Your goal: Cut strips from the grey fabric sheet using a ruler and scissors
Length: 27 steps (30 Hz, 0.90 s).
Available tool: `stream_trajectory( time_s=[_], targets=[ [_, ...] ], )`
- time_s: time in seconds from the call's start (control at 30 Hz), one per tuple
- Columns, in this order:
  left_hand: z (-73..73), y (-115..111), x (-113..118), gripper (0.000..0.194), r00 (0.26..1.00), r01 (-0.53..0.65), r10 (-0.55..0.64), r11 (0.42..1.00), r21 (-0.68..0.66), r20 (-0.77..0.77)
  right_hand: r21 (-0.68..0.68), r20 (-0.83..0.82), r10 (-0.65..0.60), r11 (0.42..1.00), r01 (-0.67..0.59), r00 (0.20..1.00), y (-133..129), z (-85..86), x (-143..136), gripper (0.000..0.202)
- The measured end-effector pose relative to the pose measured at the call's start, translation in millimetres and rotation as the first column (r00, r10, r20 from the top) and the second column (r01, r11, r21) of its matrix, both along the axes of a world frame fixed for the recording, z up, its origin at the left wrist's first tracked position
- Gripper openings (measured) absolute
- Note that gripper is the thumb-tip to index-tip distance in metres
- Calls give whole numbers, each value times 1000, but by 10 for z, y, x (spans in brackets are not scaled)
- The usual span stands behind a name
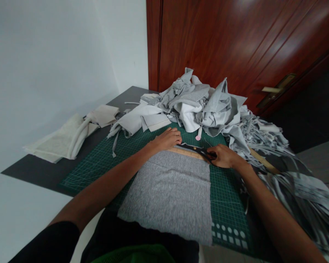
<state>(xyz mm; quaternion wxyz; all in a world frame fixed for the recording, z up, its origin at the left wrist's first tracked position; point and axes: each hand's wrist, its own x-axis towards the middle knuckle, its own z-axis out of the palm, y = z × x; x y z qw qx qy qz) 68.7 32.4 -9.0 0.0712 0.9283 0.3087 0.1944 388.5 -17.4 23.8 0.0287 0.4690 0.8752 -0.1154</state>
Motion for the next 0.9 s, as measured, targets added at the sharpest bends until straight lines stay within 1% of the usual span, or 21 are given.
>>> stream_trajectory(
  time_s=[0.23, 0.67, 0.8, 0.9],
  targets=[
    [11, -23, 9, 23, 1000, -17, 17, 1000, 23, 0, 0, 8, -13, 1000, 13, 1000, 2, -10, 5, 18],
    [51, -47, -7, 21, 999, -36, 37, 998, 54, -18, -1, -33, 2, 1000, -2, 999, 26, -51, 37, 14],
    [43, -32, -7, 21, 999, -41, 43, 998, 52, -22, 5, -46, 14, 1000, -13, 999, 35, -56, 47, 17],
    [33, -25, -7, 21, 999, -38, 39, 998, 51, -15, -13, -44, 1, 1000, -2, 999, 35, -44, 43, 14]
  ],
)
